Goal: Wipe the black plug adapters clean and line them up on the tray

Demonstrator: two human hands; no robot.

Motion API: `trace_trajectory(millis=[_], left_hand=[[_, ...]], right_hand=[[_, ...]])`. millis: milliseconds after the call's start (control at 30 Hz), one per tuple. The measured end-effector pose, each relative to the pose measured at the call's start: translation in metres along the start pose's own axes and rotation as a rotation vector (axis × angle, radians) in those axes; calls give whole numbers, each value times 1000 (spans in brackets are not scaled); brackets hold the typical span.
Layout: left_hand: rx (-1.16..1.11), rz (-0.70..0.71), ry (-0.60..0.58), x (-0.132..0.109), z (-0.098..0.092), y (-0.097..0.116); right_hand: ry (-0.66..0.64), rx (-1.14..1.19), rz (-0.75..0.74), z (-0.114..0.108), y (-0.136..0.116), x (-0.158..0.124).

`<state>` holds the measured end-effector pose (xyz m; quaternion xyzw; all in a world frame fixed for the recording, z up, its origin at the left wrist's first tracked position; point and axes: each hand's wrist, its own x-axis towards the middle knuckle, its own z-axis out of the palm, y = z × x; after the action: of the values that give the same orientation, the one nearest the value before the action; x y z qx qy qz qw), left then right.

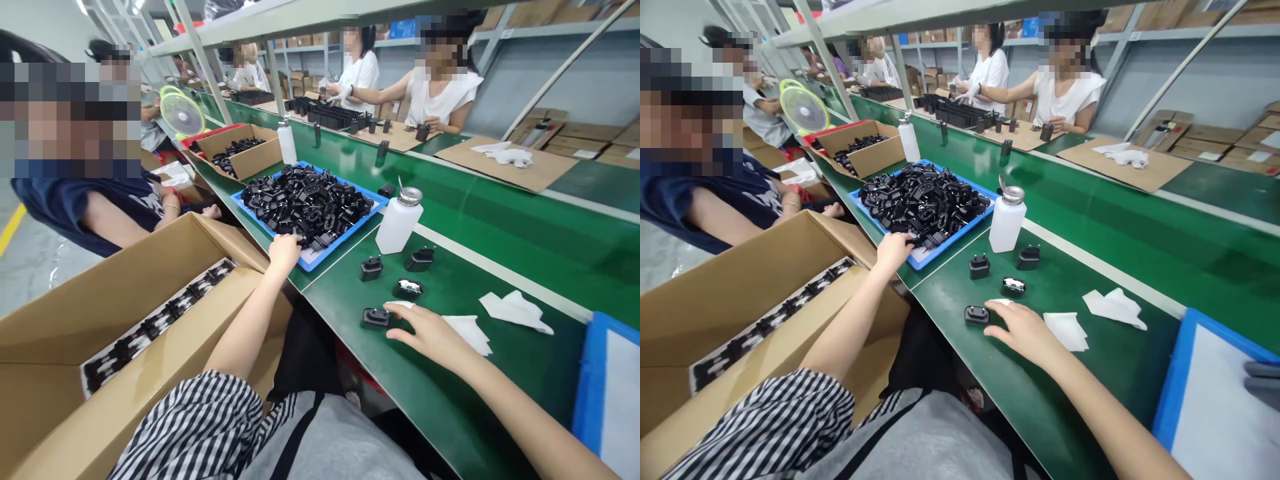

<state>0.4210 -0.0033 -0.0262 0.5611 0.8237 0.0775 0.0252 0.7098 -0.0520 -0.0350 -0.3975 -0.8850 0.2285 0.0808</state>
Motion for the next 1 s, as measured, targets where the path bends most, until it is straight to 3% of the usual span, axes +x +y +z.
trace_trajectory(millis=[100,200,267,367,500,600,667,733,900,1000], left_hand=[[-197,-16,98,-1,6,-3],[-495,-21,160,-10,1,2],[-641,58,224,-19,-4,13],[-658,365,408,-35,-7,41],[-426,799,647,-51,-1,84],[-362,1006,730,-56,6,107],[-392,1082,681,-57,11,115],[-455,1088,530,-58,14,120],[-651,842,-95,-60,21,128],[-626,724,-304,-60,24,132]], right_hand=[[33,88,86,-14,10,-8],[98,220,164,-27,16,-10],[131,361,188,-34,14,-6],[180,590,217,-41,5,6],[269,779,257,-48,-4,28],[238,845,275,-52,-1,38],[202,841,289,-52,6,39],[178,820,308,-51,15,37],[260,531,325,-38,40,28],[314,246,272,-31,46,23]])
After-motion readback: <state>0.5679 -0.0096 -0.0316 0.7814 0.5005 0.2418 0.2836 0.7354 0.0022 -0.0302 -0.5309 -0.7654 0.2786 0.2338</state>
